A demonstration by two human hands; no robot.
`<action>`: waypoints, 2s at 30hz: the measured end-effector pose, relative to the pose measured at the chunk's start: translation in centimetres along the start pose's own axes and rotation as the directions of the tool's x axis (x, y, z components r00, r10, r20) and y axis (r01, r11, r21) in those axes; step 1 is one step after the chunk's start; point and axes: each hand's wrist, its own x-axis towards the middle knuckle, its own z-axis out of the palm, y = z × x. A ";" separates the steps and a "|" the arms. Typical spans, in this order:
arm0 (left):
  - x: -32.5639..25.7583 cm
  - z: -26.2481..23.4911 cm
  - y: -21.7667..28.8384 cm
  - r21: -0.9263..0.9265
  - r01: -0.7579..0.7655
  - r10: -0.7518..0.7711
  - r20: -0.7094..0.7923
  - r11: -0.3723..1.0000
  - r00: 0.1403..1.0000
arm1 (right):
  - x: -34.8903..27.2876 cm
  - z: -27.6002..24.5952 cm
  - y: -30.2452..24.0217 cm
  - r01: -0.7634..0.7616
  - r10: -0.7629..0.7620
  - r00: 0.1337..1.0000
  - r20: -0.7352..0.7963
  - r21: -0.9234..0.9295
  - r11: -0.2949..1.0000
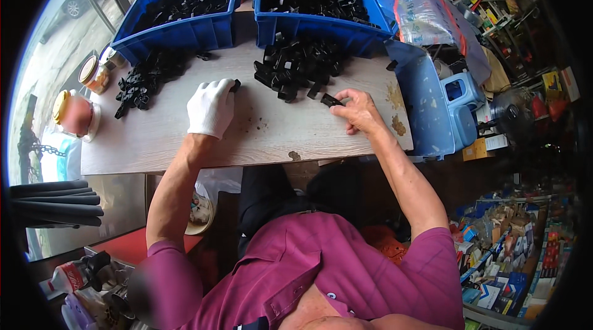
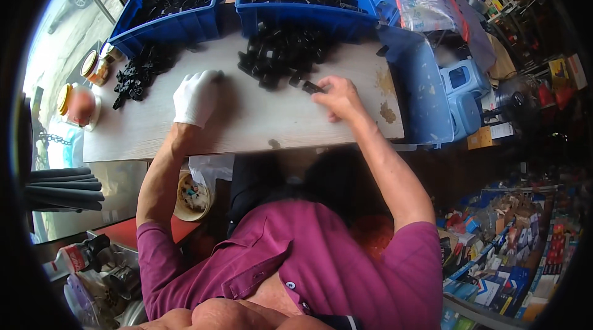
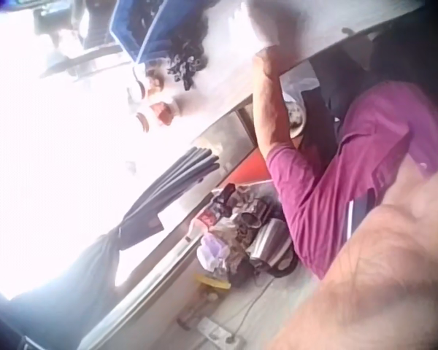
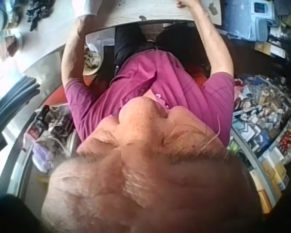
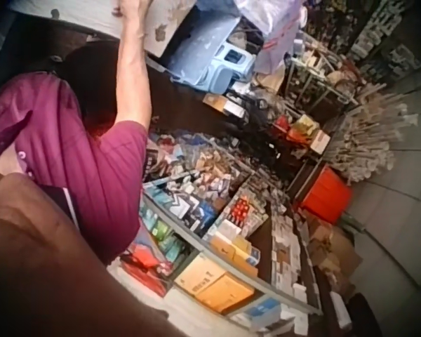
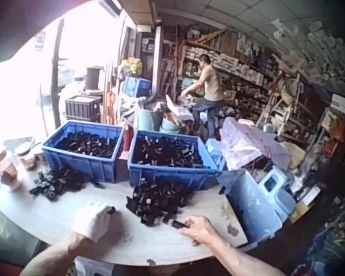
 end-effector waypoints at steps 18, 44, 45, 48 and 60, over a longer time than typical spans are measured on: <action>0.5 1.7 12.0 -0.428 -0.300 0.384 0.124 0.853 0.915 | -1.7 3.7 -1.0 0.095 -0.088 0.992 0.093 -0.074 0.993; -1.4 1.5 12.4 -0.338 -0.369 0.395 0.008 0.866 0.919 | -1.6 3.4 -0.8 0.083 -0.073 0.986 0.152 -0.057 0.995; -1.6 1.0 12.3 -0.376 -0.316 0.335 -0.015 0.871 0.942 | -1.5 3.1 -0.5 0.067 -0.058 0.987 0.153 -0.050 0.997; 0.5 -0.8 7.9 -0.351 -0.285 0.238 -0.171 0.892 0.956 | -1.2 1.9 0.8 0.057 -0.065 0.989 0.132 0.067 0.996; 4.2 2.8 -5.7 0.227 -0.141 0.136 0.037 0.964 0.990 | 2.1 -7.3 3.6 0.098 0.153 0.832 -0.534 0.411 0.906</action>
